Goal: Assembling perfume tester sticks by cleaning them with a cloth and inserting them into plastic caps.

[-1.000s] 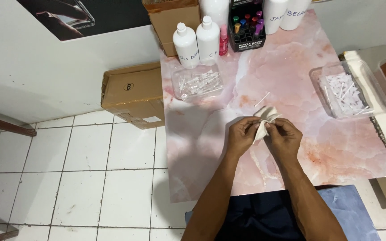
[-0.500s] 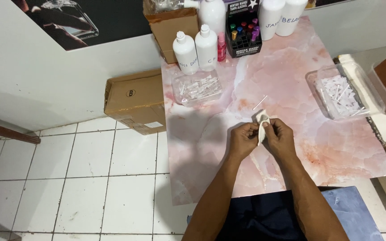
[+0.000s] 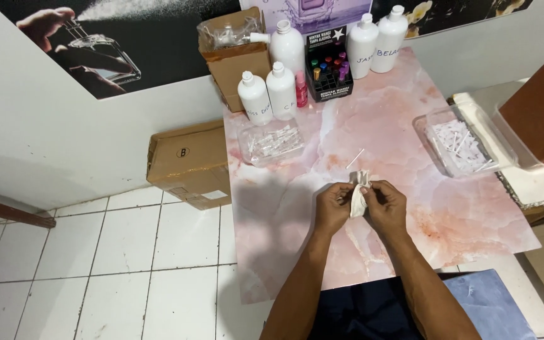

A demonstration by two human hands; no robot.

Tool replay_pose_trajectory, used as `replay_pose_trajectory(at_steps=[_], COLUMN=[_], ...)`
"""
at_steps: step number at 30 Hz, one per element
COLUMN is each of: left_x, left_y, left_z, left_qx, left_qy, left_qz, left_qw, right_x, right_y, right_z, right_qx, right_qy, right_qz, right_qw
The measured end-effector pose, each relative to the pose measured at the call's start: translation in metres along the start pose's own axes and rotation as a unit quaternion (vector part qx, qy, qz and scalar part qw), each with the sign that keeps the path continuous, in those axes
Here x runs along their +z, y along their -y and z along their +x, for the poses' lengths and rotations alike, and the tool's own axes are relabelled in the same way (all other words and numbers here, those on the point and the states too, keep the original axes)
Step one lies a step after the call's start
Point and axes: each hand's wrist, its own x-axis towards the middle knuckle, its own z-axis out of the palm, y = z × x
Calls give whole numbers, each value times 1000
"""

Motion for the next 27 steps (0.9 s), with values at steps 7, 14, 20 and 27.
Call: replay_pose_trajectory(at_steps=[7, 14, 20, 27], left_x=[0, 2, 3, -7], left_y=[-1, -5, -38, 15], left_z=[-1, -3, -4, 10], left_qx=[-15, 14, 55, -2], left_qy=[10, 19, 6, -55], left_qz=[6, 40, -7, -126], left_qw=[1000, 999, 998, 991], right_x=[4, 7, 6, 11], right_y=[13, 22, 16, 5], right_z=[0, 6, 3, -3], right_qx=[65, 102, -39, -199], right_qy=[10, 24, 50, 79], right_qz=[-27, -10, -69, -103], right_qw=[998, 994, 996, 971])
